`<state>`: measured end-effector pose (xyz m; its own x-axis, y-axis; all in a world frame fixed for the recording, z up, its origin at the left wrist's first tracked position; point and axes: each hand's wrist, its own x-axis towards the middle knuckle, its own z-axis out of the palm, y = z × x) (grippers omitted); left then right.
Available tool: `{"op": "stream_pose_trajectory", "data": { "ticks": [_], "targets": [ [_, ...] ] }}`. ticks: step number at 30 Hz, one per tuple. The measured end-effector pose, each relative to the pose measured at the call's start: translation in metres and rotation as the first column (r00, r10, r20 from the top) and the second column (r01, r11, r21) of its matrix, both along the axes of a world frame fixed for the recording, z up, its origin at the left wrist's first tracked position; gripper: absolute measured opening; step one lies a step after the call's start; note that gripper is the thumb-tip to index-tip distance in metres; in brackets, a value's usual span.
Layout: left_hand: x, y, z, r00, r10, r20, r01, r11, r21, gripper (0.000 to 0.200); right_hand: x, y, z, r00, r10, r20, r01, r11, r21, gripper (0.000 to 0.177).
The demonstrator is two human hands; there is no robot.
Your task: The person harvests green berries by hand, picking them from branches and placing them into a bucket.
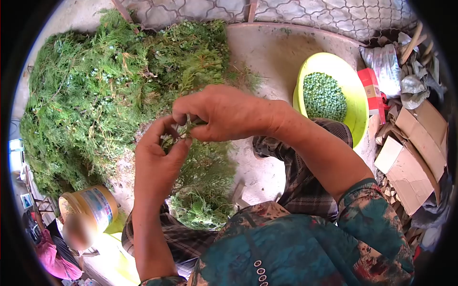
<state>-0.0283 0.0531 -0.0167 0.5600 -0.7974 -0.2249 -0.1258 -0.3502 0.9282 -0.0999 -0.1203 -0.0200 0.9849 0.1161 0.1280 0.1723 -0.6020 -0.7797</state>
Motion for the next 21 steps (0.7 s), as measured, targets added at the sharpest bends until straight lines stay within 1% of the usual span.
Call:
{"op": "stream_pose_trajectory", "data": {
  "ticks": [1,2,3,4,5,6,7,9,10,12,13,15,16,18,19,20,21],
  "targets": [
    [-0.003,-0.002,-0.006,0.995,0.04,0.096,-0.035,0.998,-0.056,0.03,0.001,0.001,-0.002,1.0,0.002,-0.003,-0.002,1.0,-0.001,0.023],
    [-0.007,-0.004,-0.008,0.978,0.085,0.189,-0.064,0.991,-0.115,0.034,0.002,0.002,-0.004,1.0,0.016,-0.006,-0.016,0.997,0.073,0.027],
    [-0.012,-0.006,-0.003,0.993,0.119,0.008,-0.118,0.99,-0.075,0.032,0.003,0.003,-0.004,0.999,0.031,-0.008,-0.03,0.989,0.145,0.031],
    [-0.011,-0.005,-0.003,0.992,0.123,0.007,-0.122,0.99,-0.076,0.032,0.002,0.0,0.001,0.999,0.035,-0.009,-0.033,0.989,0.144,0.031],
    [-0.009,-0.005,-0.003,0.994,0.101,-0.032,-0.103,0.992,-0.068,0.028,0.001,-0.005,0.013,0.961,0.062,-0.27,0.016,0.961,0.277,0.034],
    [-0.008,-0.005,-0.002,0.994,0.08,-0.07,-0.084,0.994,-0.062,0.024,0.001,-0.009,0.019,0.854,0.121,-0.505,0.098,0.918,0.385,0.039],
    [-0.005,-0.003,-0.003,0.994,0.084,-0.067,-0.089,0.994,-0.066,0.024,0.001,-0.013,0.02,0.855,0.124,-0.503,0.092,0.919,0.383,0.039],
    [-0.001,0.002,-0.005,0.994,0.02,-0.103,-0.025,0.999,-0.042,0.019,0.001,-0.02,0.021,0.868,0.053,-0.495,0.272,0.781,0.562,0.051],
    [-0.001,0.002,-0.004,0.995,0.021,-0.098,-0.026,0.999,-0.048,0.019,0.0,-0.022,0.025,0.87,0.052,-0.49,0.268,0.785,0.559,0.051],
    [-0.002,0.002,-0.001,0.95,0.164,-0.266,-0.17,0.985,-0.001,0.018,-0.001,-0.022,0.036,0.864,0.1,-0.494,0.331,0.626,0.706,0.054],
    [-0.002,0.004,0.0,0.951,0.167,-0.261,-0.174,0.985,-0.006,0.018,0.0,-0.021,0.035,0.866,0.101,-0.49,0.325,0.631,0.705,0.054],
    [0.0,0.006,0.001,0.905,0.179,-0.387,-0.213,0.976,-0.047,0.02,0.003,-0.017,0.027,0.913,0.091,-0.398,0.279,0.574,0.77,0.045],
    [0.0,0.006,0.002,0.908,0.177,-0.38,-0.214,0.975,-0.055,0.02,0.003,-0.017,0.026,0.916,0.089,-0.391,0.272,0.579,0.769,0.045],
    [-0.002,0.005,0.004,0.922,0.158,-0.353,-0.197,0.977,-0.077,0.022,0.005,-0.015,0.023,0.922,0.036,-0.386,0.278,0.633,0.723,0.039],
    [-0.002,0.004,0.005,0.924,0.166,-0.345,-0.21,0.973,-0.093,0.021,0.006,-0.014,0.02,0.921,0.018,-0.39,0.303,0.595,0.744,0.032],
    [-0.002,0.003,0.007,0.924,0.168,-0.344,-0.213,0.972,-0.096,0.021,0.007,-0.013,0.021,0.921,0.02,-0.388,0.301,0.598,0.743,0.032],
    [-0.002,0.002,0.01,0.925,0.177,-0.338,-0.224,0.969,-0.106,0.02,0.008,-0.011,0.023,0.922,0.013,-0.387,0.31,0.572,0.76,0.031]
  ]
}}
